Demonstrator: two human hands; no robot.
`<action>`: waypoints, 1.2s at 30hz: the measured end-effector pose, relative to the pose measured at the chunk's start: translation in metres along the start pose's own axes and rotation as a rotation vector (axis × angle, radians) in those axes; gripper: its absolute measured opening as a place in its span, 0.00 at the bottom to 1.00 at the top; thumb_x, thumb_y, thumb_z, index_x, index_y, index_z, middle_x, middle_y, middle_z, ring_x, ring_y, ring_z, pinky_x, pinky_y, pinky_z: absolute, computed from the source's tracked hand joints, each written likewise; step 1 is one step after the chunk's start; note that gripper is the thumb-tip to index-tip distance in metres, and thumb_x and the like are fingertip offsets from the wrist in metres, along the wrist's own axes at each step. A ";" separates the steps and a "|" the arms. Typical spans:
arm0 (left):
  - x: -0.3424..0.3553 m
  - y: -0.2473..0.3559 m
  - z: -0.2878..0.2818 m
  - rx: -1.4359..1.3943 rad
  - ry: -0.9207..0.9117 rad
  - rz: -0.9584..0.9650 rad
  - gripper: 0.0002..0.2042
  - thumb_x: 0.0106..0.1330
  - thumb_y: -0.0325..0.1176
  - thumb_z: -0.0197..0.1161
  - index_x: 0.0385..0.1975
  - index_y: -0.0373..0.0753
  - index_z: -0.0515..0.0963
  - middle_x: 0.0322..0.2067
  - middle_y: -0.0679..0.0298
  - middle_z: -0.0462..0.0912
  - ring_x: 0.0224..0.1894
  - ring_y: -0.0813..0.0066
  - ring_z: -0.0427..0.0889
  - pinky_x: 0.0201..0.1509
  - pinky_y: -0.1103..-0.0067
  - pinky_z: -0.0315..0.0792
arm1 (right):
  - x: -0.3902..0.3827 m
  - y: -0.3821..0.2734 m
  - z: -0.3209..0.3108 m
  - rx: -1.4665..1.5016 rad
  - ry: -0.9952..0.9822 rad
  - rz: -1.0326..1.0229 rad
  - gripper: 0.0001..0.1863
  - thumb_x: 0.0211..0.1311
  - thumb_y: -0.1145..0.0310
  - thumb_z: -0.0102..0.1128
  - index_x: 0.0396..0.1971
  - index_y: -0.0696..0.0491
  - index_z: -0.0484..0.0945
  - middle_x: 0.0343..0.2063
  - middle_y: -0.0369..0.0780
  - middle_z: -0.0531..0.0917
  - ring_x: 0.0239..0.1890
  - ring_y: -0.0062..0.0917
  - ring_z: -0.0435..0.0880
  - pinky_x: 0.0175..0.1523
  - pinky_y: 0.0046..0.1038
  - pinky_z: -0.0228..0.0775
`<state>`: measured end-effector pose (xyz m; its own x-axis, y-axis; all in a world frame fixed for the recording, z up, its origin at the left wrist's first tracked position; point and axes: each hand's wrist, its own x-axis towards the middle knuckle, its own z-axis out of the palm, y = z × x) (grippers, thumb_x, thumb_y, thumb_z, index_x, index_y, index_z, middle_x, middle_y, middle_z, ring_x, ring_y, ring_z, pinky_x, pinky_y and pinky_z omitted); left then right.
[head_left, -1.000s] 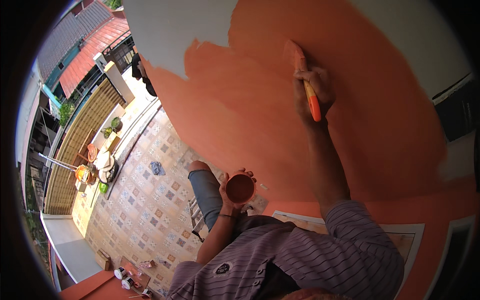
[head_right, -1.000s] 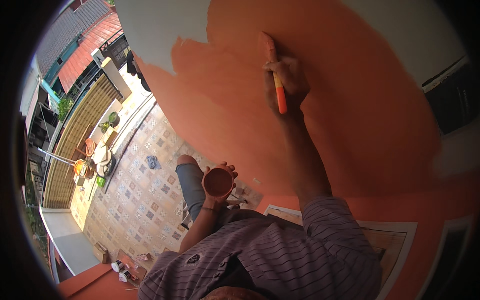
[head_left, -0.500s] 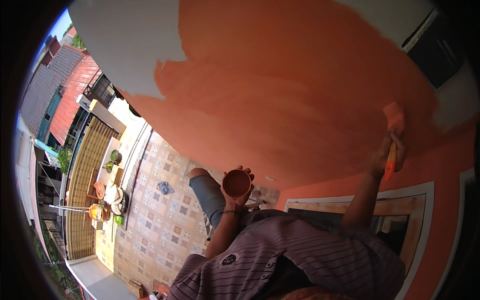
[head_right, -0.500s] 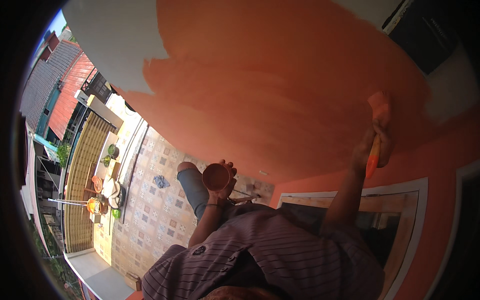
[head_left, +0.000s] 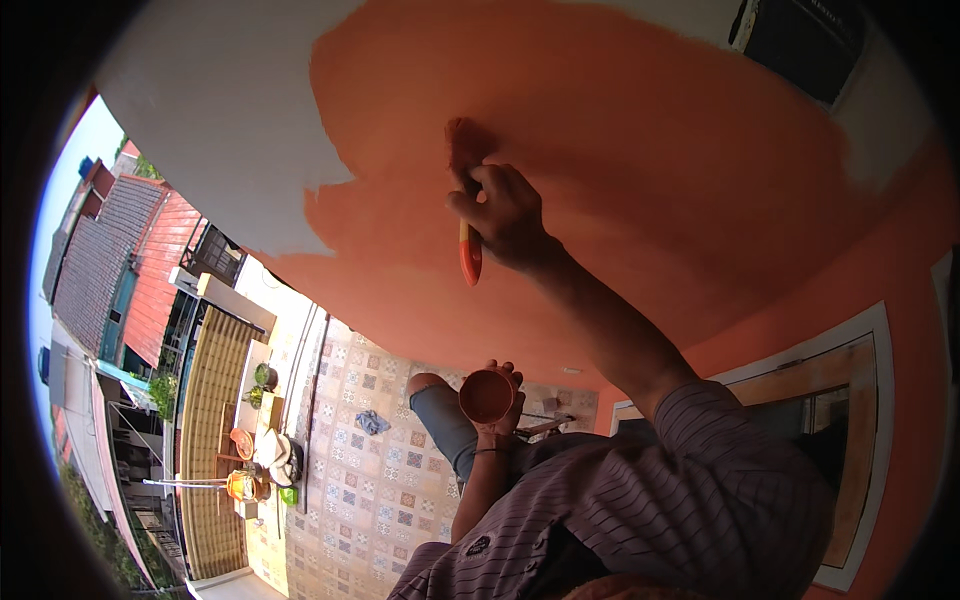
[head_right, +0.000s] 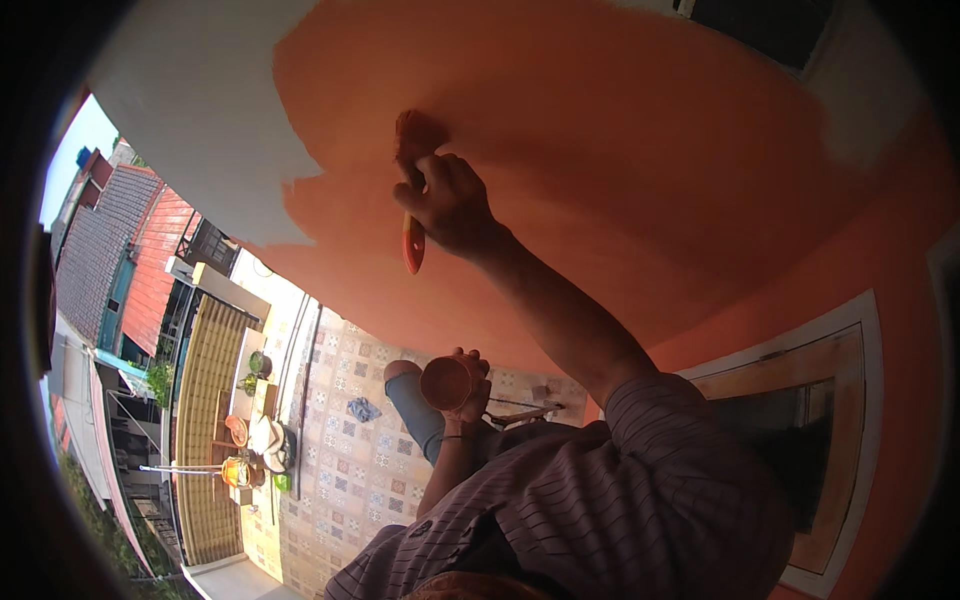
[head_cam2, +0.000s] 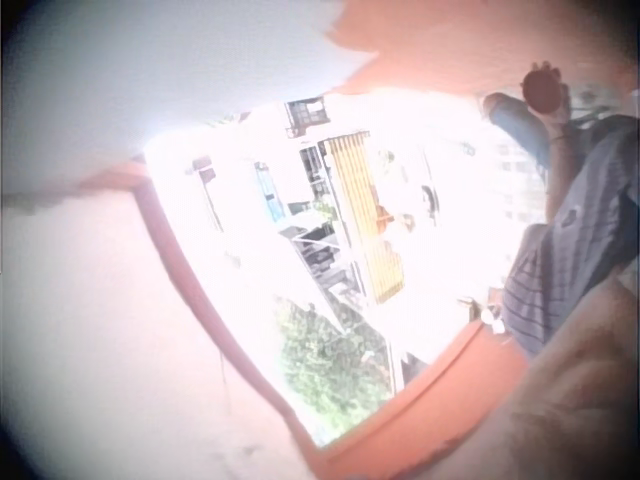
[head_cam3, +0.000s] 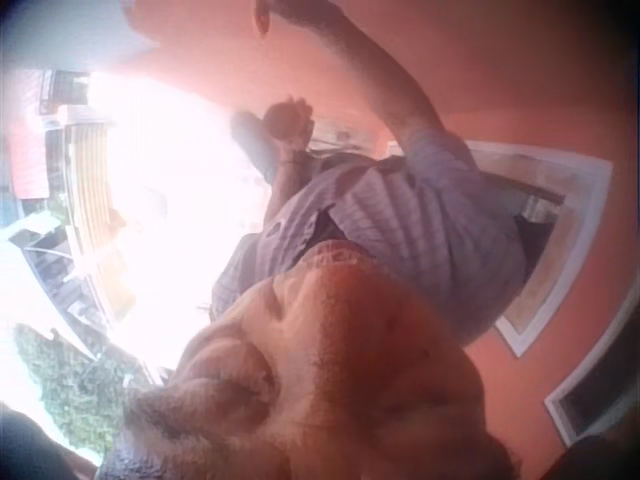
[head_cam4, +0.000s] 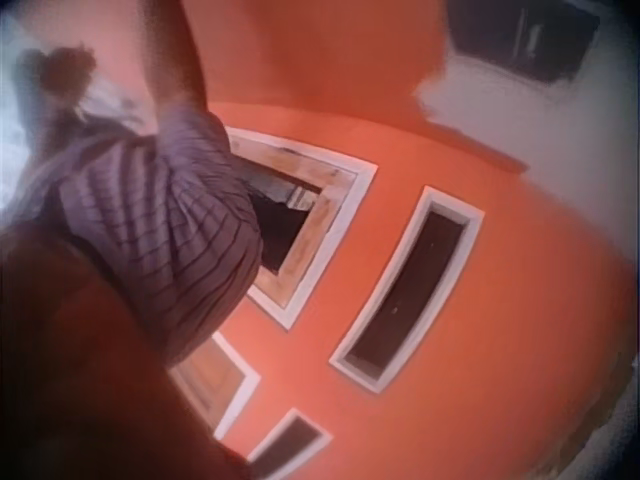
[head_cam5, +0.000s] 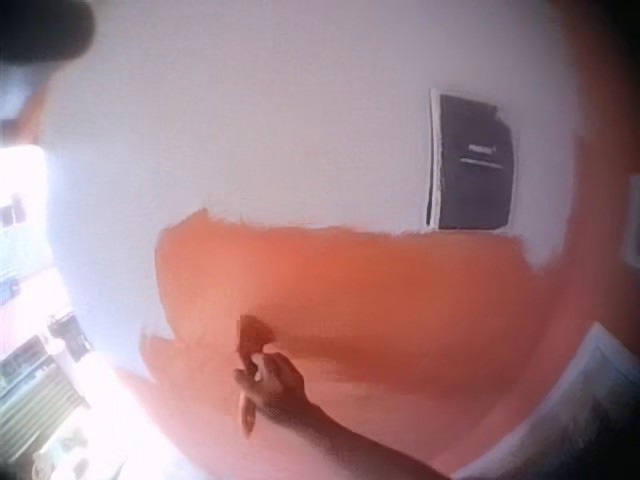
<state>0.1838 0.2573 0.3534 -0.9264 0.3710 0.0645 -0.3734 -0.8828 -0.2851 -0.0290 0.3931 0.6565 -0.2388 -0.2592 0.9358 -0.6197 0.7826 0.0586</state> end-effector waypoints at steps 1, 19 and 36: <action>-0.002 0.002 -0.001 0.028 0.008 0.003 0.33 0.75 0.60 0.61 0.69 0.40 0.72 0.65 0.45 0.75 0.64 0.43 0.75 0.51 0.52 0.84 | 0.002 -0.007 0.010 0.096 -0.038 -0.024 0.09 0.47 0.70 0.70 0.27 0.47 0.79 0.32 0.38 0.75 0.33 0.31 0.80 0.38 0.33 0.78; 0.007 0.022 0.010 0.189 0.112 -0.028 0.35 0.65 0.62 0.69 0.61 0.37 0.79 0.59 0.47 0.79 0.59 0.48 0.79 0.55 0.57 0.86 | -0.120 0.135 -0.330 -0.246 0.422 0.455 0.08 0.65 0.83 0.71 0.38 0.53 0.85 0.40 0.39 0.87 0.42 0.24 0.87 0.45 0.27 0.81; 0.013 0.017 0.013 0.103 0.135 -0.201 0.39 0.58 0.62 0.74 0.62 0.37 0.78 0.60 0.46 0.79 0.63 0.48 0.77 0.59 0.56 0.83 | -0.089 0.078 -0.206 0.066 0.028 0.175 0.14 0.57 0.82 0.75 0.34 0.46 0.83 0.44 0.40 0.89 0.39 0.25 0.87 0.36 0.25 0.81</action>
<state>0.1653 0.2436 0.3614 -0.8208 0.5709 -0.0196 -0.5587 -0.8095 -0.1804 0.0983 0.5936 0.6489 -0.3271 -0.1059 0.9390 -0.6184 0.7754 -0.1279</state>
